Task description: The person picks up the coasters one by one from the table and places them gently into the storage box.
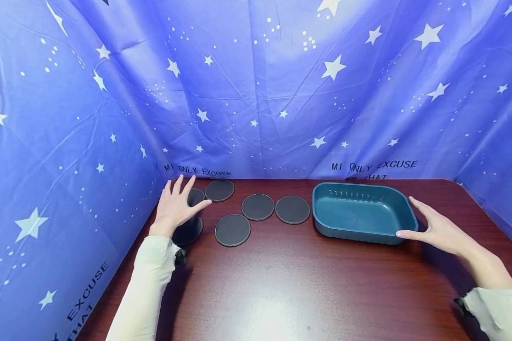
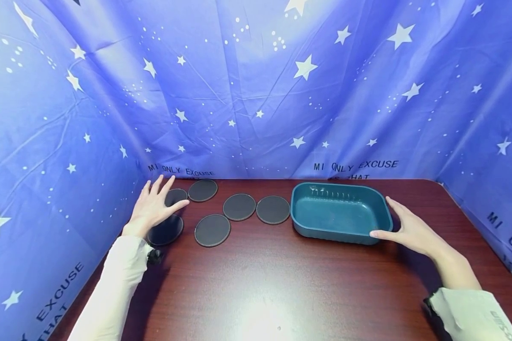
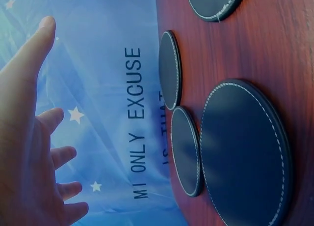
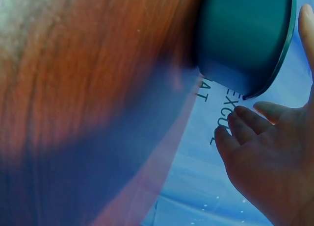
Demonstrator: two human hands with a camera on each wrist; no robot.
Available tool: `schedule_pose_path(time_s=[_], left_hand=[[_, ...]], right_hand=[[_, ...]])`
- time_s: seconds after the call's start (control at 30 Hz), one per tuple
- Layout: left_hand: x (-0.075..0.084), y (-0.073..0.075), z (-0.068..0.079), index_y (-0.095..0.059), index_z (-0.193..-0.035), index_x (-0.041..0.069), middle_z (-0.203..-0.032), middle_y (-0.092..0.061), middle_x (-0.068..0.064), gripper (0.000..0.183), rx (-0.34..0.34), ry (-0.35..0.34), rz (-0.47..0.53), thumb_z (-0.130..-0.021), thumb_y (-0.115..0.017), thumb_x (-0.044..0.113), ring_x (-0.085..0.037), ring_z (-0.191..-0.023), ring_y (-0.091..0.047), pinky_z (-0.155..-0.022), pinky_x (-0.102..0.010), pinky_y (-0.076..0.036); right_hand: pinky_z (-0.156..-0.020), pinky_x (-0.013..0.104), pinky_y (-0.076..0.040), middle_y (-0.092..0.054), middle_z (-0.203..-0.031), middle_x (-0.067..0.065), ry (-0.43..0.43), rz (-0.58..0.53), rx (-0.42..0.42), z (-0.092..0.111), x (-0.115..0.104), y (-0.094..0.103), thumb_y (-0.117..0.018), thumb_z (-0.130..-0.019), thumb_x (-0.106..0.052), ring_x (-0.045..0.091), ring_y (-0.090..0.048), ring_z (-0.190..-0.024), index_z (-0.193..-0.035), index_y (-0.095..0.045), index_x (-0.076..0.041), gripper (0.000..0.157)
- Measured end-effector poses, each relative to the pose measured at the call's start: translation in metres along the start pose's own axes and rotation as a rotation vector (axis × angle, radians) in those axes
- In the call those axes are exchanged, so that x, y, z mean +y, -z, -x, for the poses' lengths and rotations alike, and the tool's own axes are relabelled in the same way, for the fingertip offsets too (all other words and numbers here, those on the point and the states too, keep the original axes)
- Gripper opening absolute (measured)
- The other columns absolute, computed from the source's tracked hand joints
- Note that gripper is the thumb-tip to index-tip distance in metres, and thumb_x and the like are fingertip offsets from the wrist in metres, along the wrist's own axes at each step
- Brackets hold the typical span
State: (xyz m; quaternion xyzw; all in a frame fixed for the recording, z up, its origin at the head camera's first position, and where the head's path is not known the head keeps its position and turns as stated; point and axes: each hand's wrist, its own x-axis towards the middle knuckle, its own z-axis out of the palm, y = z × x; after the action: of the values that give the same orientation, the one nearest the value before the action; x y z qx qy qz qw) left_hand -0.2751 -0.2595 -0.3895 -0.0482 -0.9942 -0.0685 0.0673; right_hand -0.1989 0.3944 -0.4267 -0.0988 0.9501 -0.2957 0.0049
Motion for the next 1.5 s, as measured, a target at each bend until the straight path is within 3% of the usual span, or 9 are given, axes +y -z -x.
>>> schedule_pose_path(time_s=[0.2, 0.47, 0.9, 1.07, 1.5], left_hand=[[-0.007, 0.0, 0.006, -0.017, -0.161, 0.019, -0.165, -0.014, -0.022, 0.099, 0.015, 0.009, 0.039, -0.087, -0.05, 0.076, -0.052, -0.15, -0.009, -0.125, -0.061, -0.013], [-0.02, -0.001, 0.013, -0.016, -0.161, 0.02, -0.165, -0.017, -0.021, 0.102, 0.012, 0.052, 0.094, -0.085, -0.05, 0.078, -0.052, -0.149, -0.013, -0.117, -0.069, -0.024], [-0.049, 0.005, 0.032, -0.016, -0.161, 0.016, -0.162, -0.022, -0.025, 0.102, 0.004, 0.101, 0.158, -0.086, -0.054, 0.075, -0.052, -0.145, -0.024, -0.112, -0.072, -0.029], [-0.059, 0.0, 0.038, -0.018, -0.16, 0.015, -0.161, -0.026, -0.025, 0.103, -0.012, 0.108, 0.202, -0.085, -0.056, 0.074, -0.051, -0.145, -0.028, -0.11, -0.073, -0.031], [-0.077, -0.028, 0.055, -0.03, -0.156, 0.003, -0.158, -0.032, -0.027, 0.098, -0.061, 0.108, 0.375, -0.085, -0.069, 0.059, -0.047, -0.146, -0.029, -0.118, -0.063, -0.028]], right_hand=[[-0.102, 0.08, -0.025, -0.016, -0.158, 0.039, -0.036, -0.038, -0.002, 0.003, 0.002, -0.001, -0.076, -0.086, -0.036, 0.059, -0.017, -0.143, -0.159, -0.006, 0.0, 0.107], [-0.096, 0.078, -0.032, -0.021, -0.155, 0.041, -0.056, -0.022, 0.002, 0.003, 0.002, -0.001, -0.075, -0.087, -0.038, 0.064, -0.027, -0.136, -0.16, -0.008, -0.003, 0.105], [-0.097, 0.079, -0.031, -0.019, -0.155, 0.041, -0.063, -0.023, -0.012, 0.003, 0.003, -0.004, -0.075, -0.087, -0.038, 0.064, -0.026, -0.136, -0.159, -0.007, -0.003, 0.105], [-0.096, 0.078, -0.032, -0.02, -0.155, 0.041, -0.059, -0.023, -0.008, 0.002, 0.003, -0.004, -0.075, -0.087, -0.039, 0.064, -0.027, -0.136, -0.159, -0.007, -0.002, 0.106], [-0.096, 0.078, -0.033, -0.021, -0.155, 0.041, -0.06, -0.027, -0.013, -0.002, 0.002, -0.005, -0.075, -0.087, -0.039, 0.063, -0.028, -0.136, -0.159, -0.007, -0.003, 0.106]])
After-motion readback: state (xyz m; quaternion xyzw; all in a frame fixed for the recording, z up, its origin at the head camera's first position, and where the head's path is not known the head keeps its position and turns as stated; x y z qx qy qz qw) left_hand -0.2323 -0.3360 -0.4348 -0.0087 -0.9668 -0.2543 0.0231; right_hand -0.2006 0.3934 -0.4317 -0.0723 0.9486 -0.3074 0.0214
